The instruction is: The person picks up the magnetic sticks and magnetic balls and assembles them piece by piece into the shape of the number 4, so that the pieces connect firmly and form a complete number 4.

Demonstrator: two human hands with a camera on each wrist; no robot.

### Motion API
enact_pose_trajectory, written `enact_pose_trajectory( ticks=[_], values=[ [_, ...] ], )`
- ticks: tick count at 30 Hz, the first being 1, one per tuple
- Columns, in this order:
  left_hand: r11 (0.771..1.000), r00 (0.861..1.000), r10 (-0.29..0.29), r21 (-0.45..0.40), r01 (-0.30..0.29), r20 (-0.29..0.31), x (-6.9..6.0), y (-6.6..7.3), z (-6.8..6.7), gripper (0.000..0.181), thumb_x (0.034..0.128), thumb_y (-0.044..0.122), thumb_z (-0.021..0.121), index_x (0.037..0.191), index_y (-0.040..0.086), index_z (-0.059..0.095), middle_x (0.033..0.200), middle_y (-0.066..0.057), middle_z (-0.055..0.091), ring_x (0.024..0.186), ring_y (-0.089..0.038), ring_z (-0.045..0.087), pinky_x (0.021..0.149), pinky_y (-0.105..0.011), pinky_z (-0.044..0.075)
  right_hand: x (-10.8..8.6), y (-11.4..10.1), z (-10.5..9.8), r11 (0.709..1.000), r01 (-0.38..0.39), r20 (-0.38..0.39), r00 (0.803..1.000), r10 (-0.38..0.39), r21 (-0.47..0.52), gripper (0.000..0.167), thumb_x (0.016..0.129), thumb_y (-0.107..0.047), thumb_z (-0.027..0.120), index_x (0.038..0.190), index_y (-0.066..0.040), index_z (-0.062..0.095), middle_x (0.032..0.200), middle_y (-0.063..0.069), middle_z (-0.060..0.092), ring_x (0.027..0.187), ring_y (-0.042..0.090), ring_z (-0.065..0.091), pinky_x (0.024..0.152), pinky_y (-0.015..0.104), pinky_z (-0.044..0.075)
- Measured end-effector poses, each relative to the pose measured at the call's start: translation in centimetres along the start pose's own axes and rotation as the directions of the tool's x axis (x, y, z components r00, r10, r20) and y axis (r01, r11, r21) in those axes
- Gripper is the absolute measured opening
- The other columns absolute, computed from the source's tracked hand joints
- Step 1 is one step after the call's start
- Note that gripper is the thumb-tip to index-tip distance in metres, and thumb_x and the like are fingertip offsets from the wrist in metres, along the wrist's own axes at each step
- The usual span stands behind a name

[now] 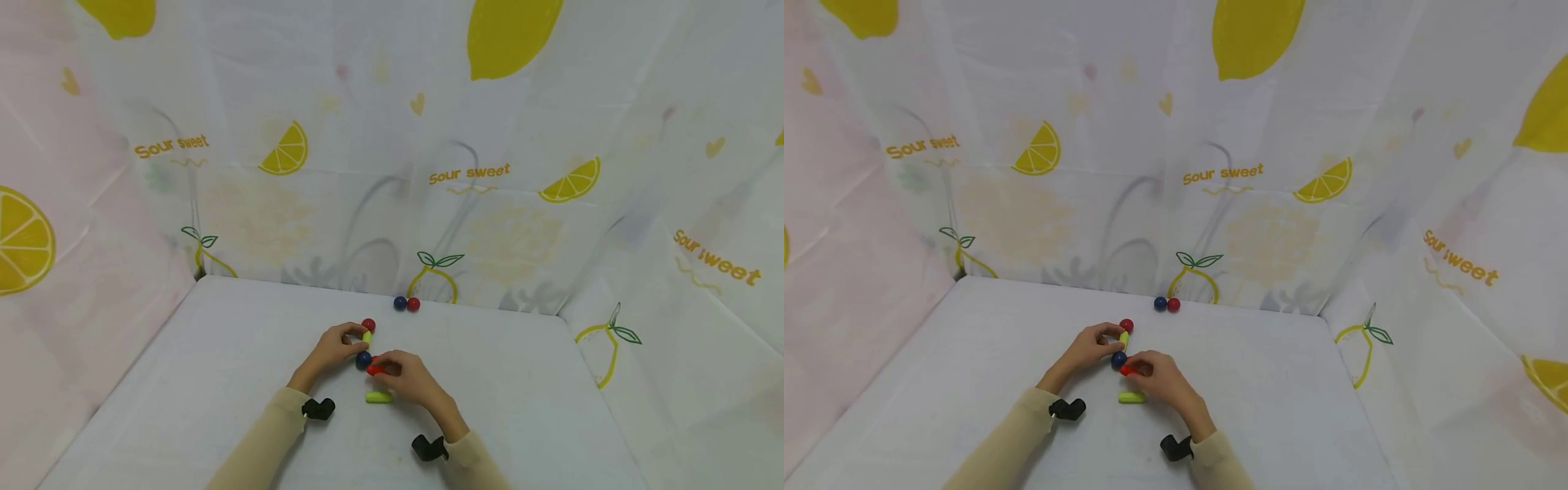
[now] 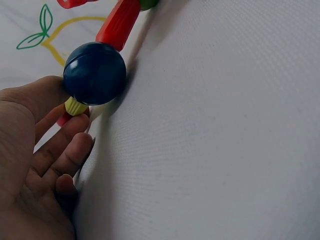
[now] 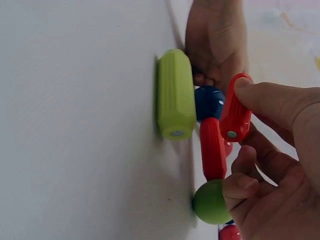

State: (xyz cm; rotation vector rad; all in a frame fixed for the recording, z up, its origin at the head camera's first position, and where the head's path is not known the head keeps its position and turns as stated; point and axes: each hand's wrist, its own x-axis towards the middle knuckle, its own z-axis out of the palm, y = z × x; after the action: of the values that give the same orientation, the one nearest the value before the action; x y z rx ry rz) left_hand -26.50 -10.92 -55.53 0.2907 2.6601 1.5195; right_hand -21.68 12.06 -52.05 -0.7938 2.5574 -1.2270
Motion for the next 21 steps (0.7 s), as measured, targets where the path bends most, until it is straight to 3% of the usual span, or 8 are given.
enact_pose_trajectory(
  ticks=[4,9,21],
  values=[
    [1.0,1.0,0.007,-0.002,-0.007,-0.001,0.1,-0.1,0.1,0.033,0.0918,0.024,0.078,0.122,0.011,0.072,0.115,-0.006,0.074,0.085,-0.014,0.056,0.077,-0.028,0.047,-0.1,-0.2,-0.3,1.0,0.009,-0.07,0.998,-0.008,0.023,0.023,0.096,-0.019,0.073,0.119,-0.013,0.074,0.113,0.002,0.074,0.099,0.013,0.065,0.088,0.024,0.054],
    [1.0,1.0,-0.003,0.001,0.003,-0.006,0.2,-0.2,0.1,0.033,0.0917,0.025,0.079,0.121,0.011,0.072,0.115,-0.006,0.073,0.085,-0.014,0.056,0.076,-0.028,0.047,0.3,-0.1,-0.8,0.998,0.036,-0.147,0.989,-0.027,0.058,0.024,0.097,-0.018,0.071,0.12,-0.011,0.072,0.113,0.006,0.073,0.096,0.019,0.064,0.085,0.026,0.053],
    [1.0,1.0,-0.015,-0.001,0.015,-0.006,0.2,-0.1,0.2,0.033,0.0919,0.025,0.079,0.121,0.012,0.072,0.114,-0.005,0.073,0.082,-0.014,0.055,0.074,-0.028,0.046,1.1,0.6,-2.0,0.988,0.04,-0.225,0.974,-0.006,0.15,0.028,0.102,-0.021,0.066,0.128,-0.01,0.068,0.115,0.012,0.073,0.104,0.029,0.069,0.091,0.033,0.056]
  ],
)
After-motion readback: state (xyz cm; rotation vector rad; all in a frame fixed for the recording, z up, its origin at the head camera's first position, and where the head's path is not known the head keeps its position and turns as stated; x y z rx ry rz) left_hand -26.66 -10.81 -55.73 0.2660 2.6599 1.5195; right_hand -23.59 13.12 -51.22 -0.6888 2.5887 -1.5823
